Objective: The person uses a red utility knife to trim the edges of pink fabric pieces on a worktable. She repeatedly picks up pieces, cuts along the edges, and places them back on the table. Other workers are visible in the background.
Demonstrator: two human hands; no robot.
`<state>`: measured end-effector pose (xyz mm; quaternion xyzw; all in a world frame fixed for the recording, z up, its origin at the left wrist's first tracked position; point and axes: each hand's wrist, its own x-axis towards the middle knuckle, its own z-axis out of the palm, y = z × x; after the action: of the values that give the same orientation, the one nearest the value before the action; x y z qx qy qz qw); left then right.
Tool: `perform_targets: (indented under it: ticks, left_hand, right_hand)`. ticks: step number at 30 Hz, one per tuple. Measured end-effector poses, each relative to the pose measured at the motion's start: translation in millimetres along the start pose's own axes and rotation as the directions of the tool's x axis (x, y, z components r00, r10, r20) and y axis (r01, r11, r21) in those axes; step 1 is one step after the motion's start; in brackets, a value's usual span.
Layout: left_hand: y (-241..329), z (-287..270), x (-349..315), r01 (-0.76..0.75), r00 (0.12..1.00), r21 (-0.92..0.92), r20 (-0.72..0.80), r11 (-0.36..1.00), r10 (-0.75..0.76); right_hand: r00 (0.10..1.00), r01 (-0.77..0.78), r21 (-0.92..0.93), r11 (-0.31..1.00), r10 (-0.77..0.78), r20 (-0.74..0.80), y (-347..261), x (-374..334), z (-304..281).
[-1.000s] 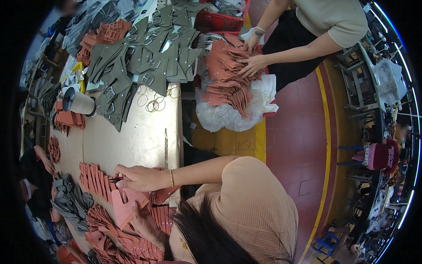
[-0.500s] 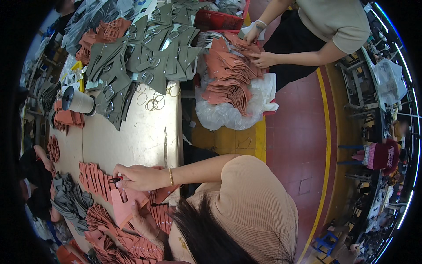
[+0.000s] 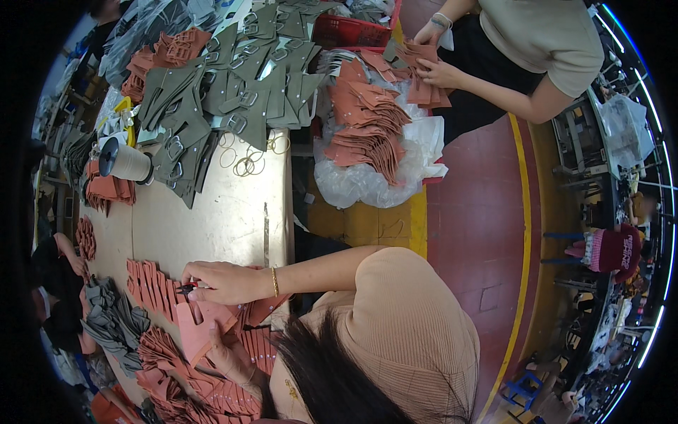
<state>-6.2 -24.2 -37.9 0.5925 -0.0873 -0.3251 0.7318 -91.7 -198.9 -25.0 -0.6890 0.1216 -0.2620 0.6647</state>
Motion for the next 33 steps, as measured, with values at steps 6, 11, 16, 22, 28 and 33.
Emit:
perform_targets:
  ticks: [6, 11, 16, 22, 28, 33]
  left_hand:
    - [3, 5, -2, -0.005, 1.000, -0.001, -0.023, 1.000, 0.005]
    - [2, 6, -4, -0.033, 0.998, 0.021, -0.046, 0.999, 0.034]
    - [-2, -4, -1, 0.036, 0.998, -0.014, -0.051, 0.999, -0.036]
    - [-4, -9, -2, 0.010, 1.000, -0.045, -0.004, 0.999, -0.010]
    - [2, 0, -5, 0.032, 0.998, -0.062, -0.048, 0.998, -0.035]
    - [5, 4, -8, -0.016, 0.998, -0.041, -0.063, 0.999, 0.014]
  right_hand:
    - [0.999, -0.049, 0.017, 0.999, 0.049, 0.017, -5, -1, -1]
    - [0.998, -0.061, -0.002, 0.998, 0.061, 0.029, -6, -1, -1]
    - [0.997, -0.067, -0.014, 0.998, 0.068, 0.036, -6, -3, -1]
    - [0.997, -0.065, -0.029, 0.997, 0.066, 0.034, -4, -3, 0]
    - [0.999, -0.048, -0.014, 0.999, 0.048, 0.013, -2, -4, 0]
    - [1.000, -0.018, -0.018, 1.000, 0.018, -0.022, -2, -4, 1]
